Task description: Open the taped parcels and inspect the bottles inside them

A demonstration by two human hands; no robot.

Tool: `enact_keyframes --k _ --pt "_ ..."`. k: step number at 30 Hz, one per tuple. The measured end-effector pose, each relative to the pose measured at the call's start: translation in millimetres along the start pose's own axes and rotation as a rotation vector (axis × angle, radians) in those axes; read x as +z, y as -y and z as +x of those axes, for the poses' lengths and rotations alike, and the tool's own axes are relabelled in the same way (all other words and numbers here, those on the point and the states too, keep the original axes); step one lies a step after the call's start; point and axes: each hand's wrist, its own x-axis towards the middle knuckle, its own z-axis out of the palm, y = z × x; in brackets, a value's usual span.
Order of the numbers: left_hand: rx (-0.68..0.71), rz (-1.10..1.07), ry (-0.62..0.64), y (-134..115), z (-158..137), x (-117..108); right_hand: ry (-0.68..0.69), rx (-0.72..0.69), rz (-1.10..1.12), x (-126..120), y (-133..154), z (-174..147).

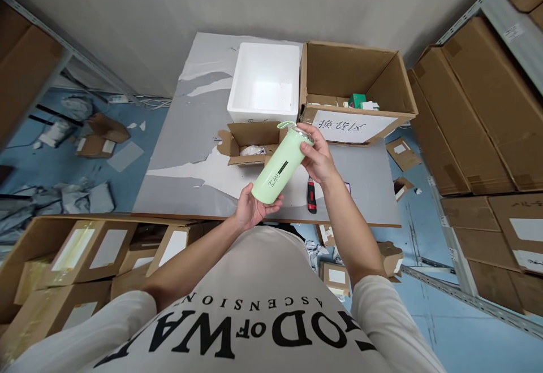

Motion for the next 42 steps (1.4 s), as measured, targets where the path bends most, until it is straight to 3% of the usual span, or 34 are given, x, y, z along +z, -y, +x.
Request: enact_keyframes --k 3,6,9,11,15,20,29,36,42 --pt "0.034 0.073 -0.034 -1.9 2.7 -6.3 -0.022 -0.052 -0.030 -2.2 -4.0 1.9" --pt "0.214 0.258 -0.149 -7.4 4.5 -25.3 -0.089 -0.123 -0.114 -7.7 -4.0 3.8" --pt "0.484 0.584 -0.342 -15.0 5.9 -54.0 -0.200 -0.194 -0.259 -13.0 -5.7 3.1" --pt "0.568 0.855 -0.405 -19.0 8.8 -71.4 -0.256 -0.242 -0.357 -14.2 -11.9 -0.2" --pt "0.510 1.224 -0.255 -21.6 24.2 -87.6 -0.259 -0.319 -0.459 -10.2 -36.2 -14.4" --pt "0.443 1.199 -0.056 -18.6 54.3 -86.2 -0.215 -0.369 -0.547 -3.0 -62.9 -36.2" --pt "0.407 1.236 -0.058 -19.0 71.1 -97.0 -0.108 -0.327 -0.719 2.4 -72.0 -47.9" --pt "0.417 1.182 -0.098 -22.1 73.6 -100.9 0.187 -0.315 -0.973 4.7 -47.5 -39.2" --pt "0.419 1.206 -0.098 -20.6 74.3 -101.4 0.416 -0.204 -1.248 17.1 -34.5 -28.9"
